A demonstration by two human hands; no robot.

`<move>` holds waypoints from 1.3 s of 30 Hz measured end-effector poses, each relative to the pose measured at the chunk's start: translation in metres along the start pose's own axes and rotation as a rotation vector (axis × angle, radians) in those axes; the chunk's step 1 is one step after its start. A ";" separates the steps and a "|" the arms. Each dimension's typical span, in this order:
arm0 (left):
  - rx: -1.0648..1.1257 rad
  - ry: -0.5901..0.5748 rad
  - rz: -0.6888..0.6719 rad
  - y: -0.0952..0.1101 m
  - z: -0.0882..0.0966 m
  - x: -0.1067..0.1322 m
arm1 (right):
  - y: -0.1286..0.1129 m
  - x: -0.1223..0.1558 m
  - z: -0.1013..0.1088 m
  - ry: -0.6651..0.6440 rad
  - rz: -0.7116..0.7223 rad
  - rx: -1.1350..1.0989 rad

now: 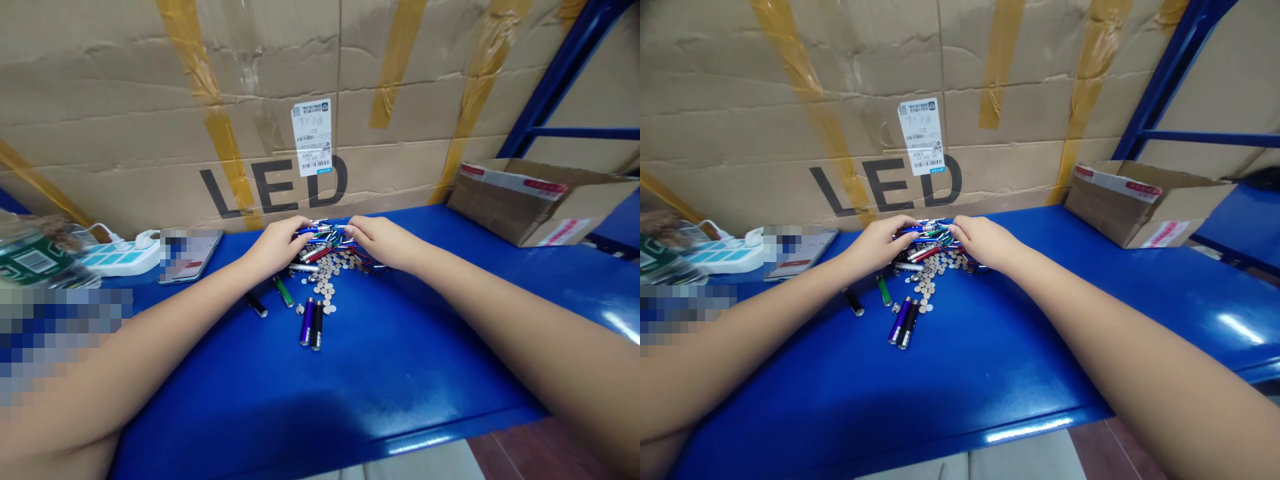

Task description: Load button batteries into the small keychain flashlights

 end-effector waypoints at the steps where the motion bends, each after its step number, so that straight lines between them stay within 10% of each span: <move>1: 0.010 0.005 0.013 -0.003 -0.001 -0.001 | 0.003 -0.001 0.000 -0.002 -0.010 0.035; 17: -0.041 -0.024 0.050 -0.028 -0.003 -0.015 | 0.015 -0.015 -0.017 0.053 0.023 0.348; 25: -0.204 -0.387 0.018 -0.014 0.009 -0.006 | 0.006 -0.002 -0.005 0.004 0.107 0.219; 39: -0.326 -0.489 0.056 -0.005 0.009 0.000 | -0.019 0.009 0.007 -0.101 0.281 0.128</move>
Point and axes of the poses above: each hand's wrist, its own x-axis away from the middle knuckle, its own z-axis out of the back of the hand, y = z × x, the point moved 4 cm from there along -x, towards the middle knuckle, and after that the axes turned 1 degree about -y, right-handed, at the moved point
